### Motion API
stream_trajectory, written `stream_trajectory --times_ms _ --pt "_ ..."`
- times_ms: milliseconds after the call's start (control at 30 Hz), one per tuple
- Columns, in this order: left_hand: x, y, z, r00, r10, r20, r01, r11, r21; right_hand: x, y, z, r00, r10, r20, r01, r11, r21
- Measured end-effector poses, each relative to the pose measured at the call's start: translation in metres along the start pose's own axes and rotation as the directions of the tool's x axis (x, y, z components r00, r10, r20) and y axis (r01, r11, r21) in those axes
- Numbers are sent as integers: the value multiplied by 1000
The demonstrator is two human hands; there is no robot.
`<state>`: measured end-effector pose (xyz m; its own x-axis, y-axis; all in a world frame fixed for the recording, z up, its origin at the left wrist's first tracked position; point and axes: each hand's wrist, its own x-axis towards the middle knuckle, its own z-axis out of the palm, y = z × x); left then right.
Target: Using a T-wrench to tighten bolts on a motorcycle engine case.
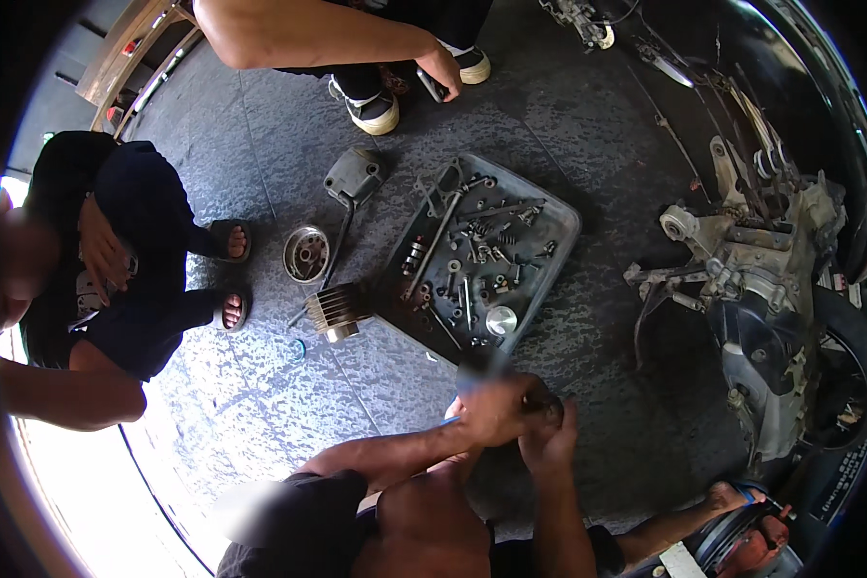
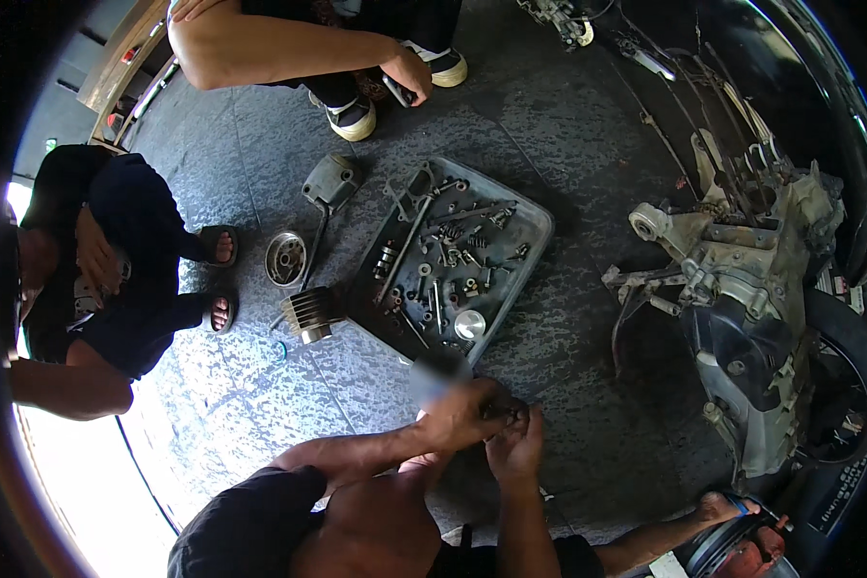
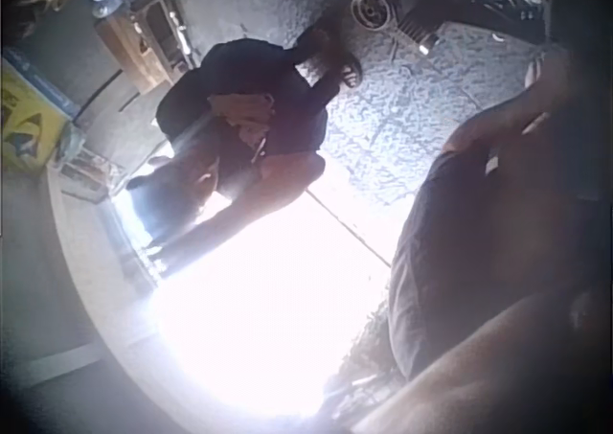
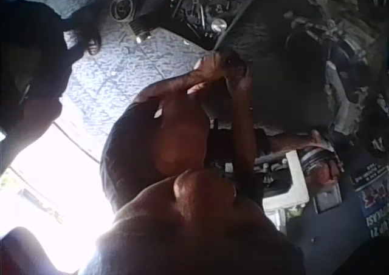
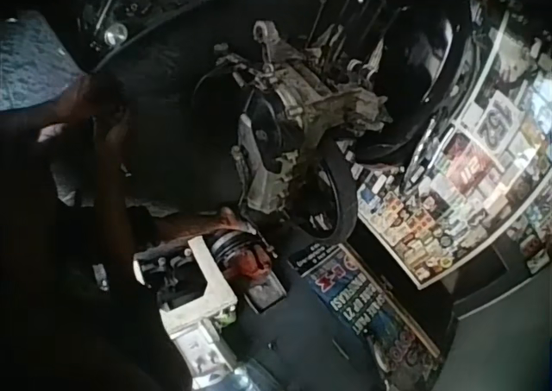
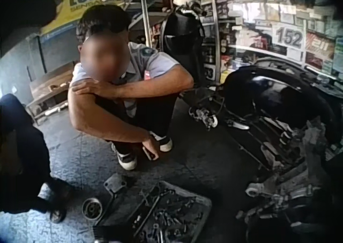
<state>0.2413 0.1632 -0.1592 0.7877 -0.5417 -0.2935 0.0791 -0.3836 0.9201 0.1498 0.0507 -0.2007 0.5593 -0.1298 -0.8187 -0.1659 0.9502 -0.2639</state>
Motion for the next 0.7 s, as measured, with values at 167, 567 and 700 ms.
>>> stream_trajectory --times_ms 167,567,700 --pt "23 -45 -10 971 47 -233 -14 990 142 1 -14 -24 995 94 43 -87 985 -149" --pt "202 -83 -112 772 375 -513 63 758 650 -26 -26 -80 967 37 -253 -125 932 -340" --pt "214 -86 -112 897 233 -375 149 639 754 -31 -19 -65 964 -2 -267 -95 933 -348"
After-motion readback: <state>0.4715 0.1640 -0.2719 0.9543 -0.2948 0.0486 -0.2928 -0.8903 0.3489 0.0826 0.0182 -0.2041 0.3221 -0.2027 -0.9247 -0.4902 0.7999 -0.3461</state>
